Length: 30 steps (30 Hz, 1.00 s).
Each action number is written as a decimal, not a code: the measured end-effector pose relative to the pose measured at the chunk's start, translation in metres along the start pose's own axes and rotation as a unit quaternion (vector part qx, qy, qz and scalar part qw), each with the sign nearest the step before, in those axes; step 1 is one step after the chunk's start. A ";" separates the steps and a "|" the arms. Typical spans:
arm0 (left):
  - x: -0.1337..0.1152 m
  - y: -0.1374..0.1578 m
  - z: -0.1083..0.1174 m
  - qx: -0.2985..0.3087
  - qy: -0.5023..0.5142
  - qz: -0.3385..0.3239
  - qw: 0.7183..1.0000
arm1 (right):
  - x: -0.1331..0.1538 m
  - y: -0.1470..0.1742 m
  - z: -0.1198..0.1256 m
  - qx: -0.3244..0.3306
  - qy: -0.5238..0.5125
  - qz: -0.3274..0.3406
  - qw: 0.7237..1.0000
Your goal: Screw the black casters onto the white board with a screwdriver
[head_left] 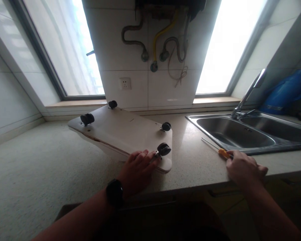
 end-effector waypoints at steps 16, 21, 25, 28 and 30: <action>0.000 -0.001 0.003 0.004 0.011 0.001 1.000 | 0.108 0.047 0.026 -0.056 -0.165 0.281 0.944; 0.000 0.000 0.004 -0.002 0.010 0.003 1.000 | 0.182 0.068 0.039 -0.047 -0.202 0.440 0.874; 0.001 0.000 0.006 0.003 0.007 0.001 1.000 | 0.207 0.060 0.042 -0.059 -0.235 0.476 0.845; 0.002 0.000 0.008 0.023 0.016 -0.005 1.000 | 0.214 0.057 0.041 -0.072 -0.259 0.473 0.839; 0.003 0.002 0.008 0.033 0.025 -0.012 0.999 | 0.215 0.059 0.041 -0.078 -0.269 0.466 0.839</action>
Point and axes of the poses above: each hand's wrist, its own y-axis away from the middle knuckle, its own z-axis out of the back of the hand, x = y × z, the point moved 7 cm from there along -y, towards the middle knuckle, and after that the axes turned 5 degrees about y, right-handed, at the moved point
